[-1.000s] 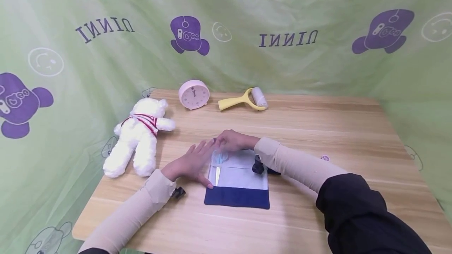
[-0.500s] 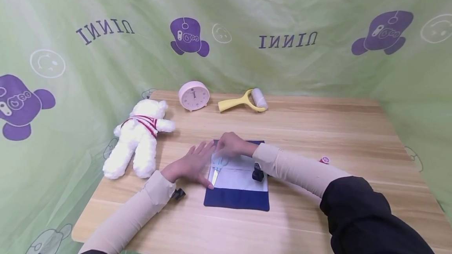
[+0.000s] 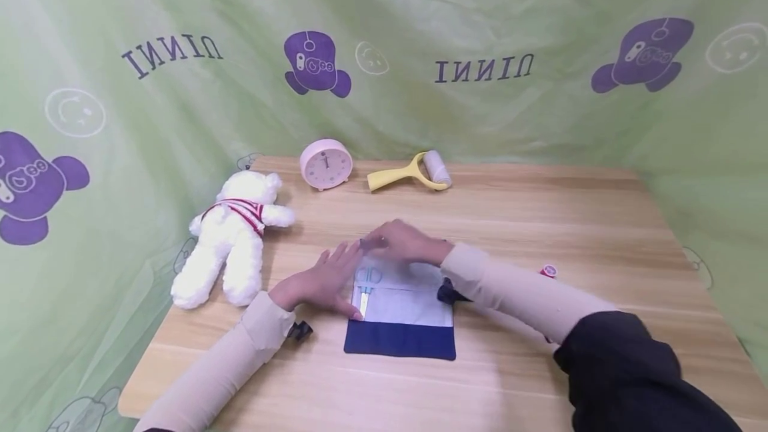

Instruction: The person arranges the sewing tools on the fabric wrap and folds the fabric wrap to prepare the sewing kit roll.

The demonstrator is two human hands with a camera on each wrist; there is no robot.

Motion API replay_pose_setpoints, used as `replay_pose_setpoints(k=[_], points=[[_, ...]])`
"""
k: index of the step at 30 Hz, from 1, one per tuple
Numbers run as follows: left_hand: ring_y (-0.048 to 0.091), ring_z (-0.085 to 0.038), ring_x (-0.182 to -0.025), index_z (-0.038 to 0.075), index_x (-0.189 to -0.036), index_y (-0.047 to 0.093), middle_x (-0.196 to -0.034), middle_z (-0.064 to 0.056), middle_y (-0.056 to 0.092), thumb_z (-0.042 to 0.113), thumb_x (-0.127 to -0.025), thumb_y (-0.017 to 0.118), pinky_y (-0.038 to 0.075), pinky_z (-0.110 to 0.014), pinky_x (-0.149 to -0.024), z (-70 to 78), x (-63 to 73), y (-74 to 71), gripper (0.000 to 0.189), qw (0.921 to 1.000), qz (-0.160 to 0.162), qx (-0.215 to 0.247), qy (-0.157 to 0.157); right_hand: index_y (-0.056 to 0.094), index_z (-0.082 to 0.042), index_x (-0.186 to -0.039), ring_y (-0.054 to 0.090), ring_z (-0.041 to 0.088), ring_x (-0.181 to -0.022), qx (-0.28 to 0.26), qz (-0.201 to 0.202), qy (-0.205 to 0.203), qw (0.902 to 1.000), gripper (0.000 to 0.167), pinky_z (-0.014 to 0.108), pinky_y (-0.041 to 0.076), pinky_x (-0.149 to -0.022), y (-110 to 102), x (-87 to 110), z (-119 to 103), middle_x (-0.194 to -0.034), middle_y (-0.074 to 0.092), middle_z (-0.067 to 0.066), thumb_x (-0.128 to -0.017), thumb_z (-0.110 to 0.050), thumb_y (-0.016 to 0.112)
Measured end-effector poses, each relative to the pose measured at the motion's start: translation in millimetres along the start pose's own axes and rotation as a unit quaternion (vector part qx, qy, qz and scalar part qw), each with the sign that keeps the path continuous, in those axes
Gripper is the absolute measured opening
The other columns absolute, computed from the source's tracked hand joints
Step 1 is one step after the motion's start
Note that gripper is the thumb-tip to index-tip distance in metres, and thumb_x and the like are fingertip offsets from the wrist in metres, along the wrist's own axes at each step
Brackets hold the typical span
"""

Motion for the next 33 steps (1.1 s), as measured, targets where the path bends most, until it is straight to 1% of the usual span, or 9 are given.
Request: replay_pose_setpoints(k=[4,8,10,13,18,21,26,30,33], points=[[-0.010,-0.040,-0.157,0.006,-0.162,0.003,-0.170,-0.017,-0.007,0.068,-0.075,0.075,0.002,-0.067,-0.123,4.0,-0.7,0.4,0.128,0.9985,0.019,0.029,0.043,0.071,-0.001,-0.118,0.072,0.025,-0.091,0.016,0.093,0.022,0.9953,0.027,0.034,0.059,-0.079,-81,40.1,5,-0.110,0.075,0.016,-0.095,-0.014,0.067],[-0.013,-0.039,-0.156,0.010,-0.162,0.004,-0.170,-0.014,-0.008,0.072,-0.073,0.074,-0.002,-0.070,-0.121,8.3,4.6,5.0,0.129,0.9964,0.016,0.021,0.080,0.073,-0.005,-0.115,0.073,0.024,-0.086,0.054,0.135,0.085,0.9858,0.022,0.024,0.056,-0.070,-158,92.6,16,-0.103,0.077,0.016,-0.097,-0.013,0.064],[-0.013,-0.039,-0.156,0.011,-0.162,0.004,-0.170,-0.013,-0.008,0.074,-0.071,0.074,-0.003,-0.071,-0.120,7.2,7.6,7.0,0.131,0.9965,0.016,0.008,0.081,0.074,-0.006,-0.111,0.072,0.016,-0.079,0.085,0.146,0.114,0.9791,0.019,0.021,0.054,-0.065,-183,118.7,26,-0.095,0.078,0.013,-0.097,-0.014,0.065],[-0.013,-0.039,-0.156,0.010,-0.162,0.003,-0.170,-0.013,-0.010,0.072,-0.069,0.077,-0.003,-0.072,-0.119,3.4,10.9,8.7,0.134,0.9968,0.019,-0.001,0.077,0.076,-0.006,-0.107,0.065,0.003,-0.065,0.132,0.140,0.155,0.9691,0.018,0.021,0.049,-0.058,-200,155.4,52,-0.083,0.077,0.007,-0.097,-0.017,0.066],[-0.017,-0.038,-0.156,0.011,-0.162,0.001,-0.169,-0.012,-0.014,0.068,-0.068,0.080,-0.005,-0.071,-0.120,-2.7,5.7,10.3,0.136,0.9961,0.018,0.024,0.083,0.073,0.001,-0.111,0.061,0.000,-0.062,0.151,0.074,0.226,0.9595,0.023,0.023,0.049,-0.056,-193,211.1,102,-0.083,0.076,0.005,-0.098,-0.016,0.064],[-0.015,-0.037,-0.156,0.012,-0.162,0.001,-0.169,-0.012,-0.014,0.068,-0.067,0.080,-0.004,-0.070,-0.120,-6.4,-3.2,7.9,0.136,0.9954,0.027,0.033,0.085,0.072,0.001,-0.113,0.063,0.002,-0.064,0.161,0.035,0.237,0.9574,0.024,0.023,0.049,-0.057,-176,229.9,120,-0.087,0.077,0.005,-0.097,-0.016,0.065],[-0.011,-0.035,-0.157,0.013,-0.163,0.006,-0.170,-0.010,-0.010,0.063,-0.066,0.085,-0.003,-0.066,-0.123,-12.1,-18.4,0.4,0.134,0.9940,0.038,0.050,0.090,0.070,-0.003,-0.117,0.068,0.012,-0.070,0.166,-0.034,0.231,0.9581,0.040,0.031,0.053,-0.065,-137,230.6,129,-0.098,0.076,0.008,-0.090,-0.032,0.073],[-0.010,-0.034,-0.158,0.013,-0.163,0.009,-0.171,-0.010,-0.007,0.060,-0.065,0.087,-0.004,-0.062,-0.125,-11.3,-25.2,-3.4,0.133,0.9918,0.036,0.069,0.101,0.066,-0.001,-0.116,0.068,0.025,-0.081,0.154,-0.090,0.267,0.9469,0.062,0.042,0.054,-0.069,-110,227.3,132,-0.097,0.072,0.010,-0.081,-0.051,0.077],[-0.010,-0.034,-0.158,0.013,-0.163,0.009,-0.171,-0.009,-0.007,0.061,-0.066,0.086,-0.003,-0.061,-0.125,-10.2,-27.5,-2.6,0.133,0.9919,0.031,0.066,0.104,0.066,-0.003,-0.110,0.062,0.021,-0.078,0.138,-0.108,0.281,0.9436,0.057,0.037,0.051,-0.066,-95,226.5,134,-0.090,0.068,0.006,-0.081,-0.050,0.078]])
Point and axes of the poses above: each hand's wrist, its own x-axis away from the middle knuckle, its own y-axis out of the palm, z = x × y, the point moved 5 cm from there along -x, towards the middle knuckle
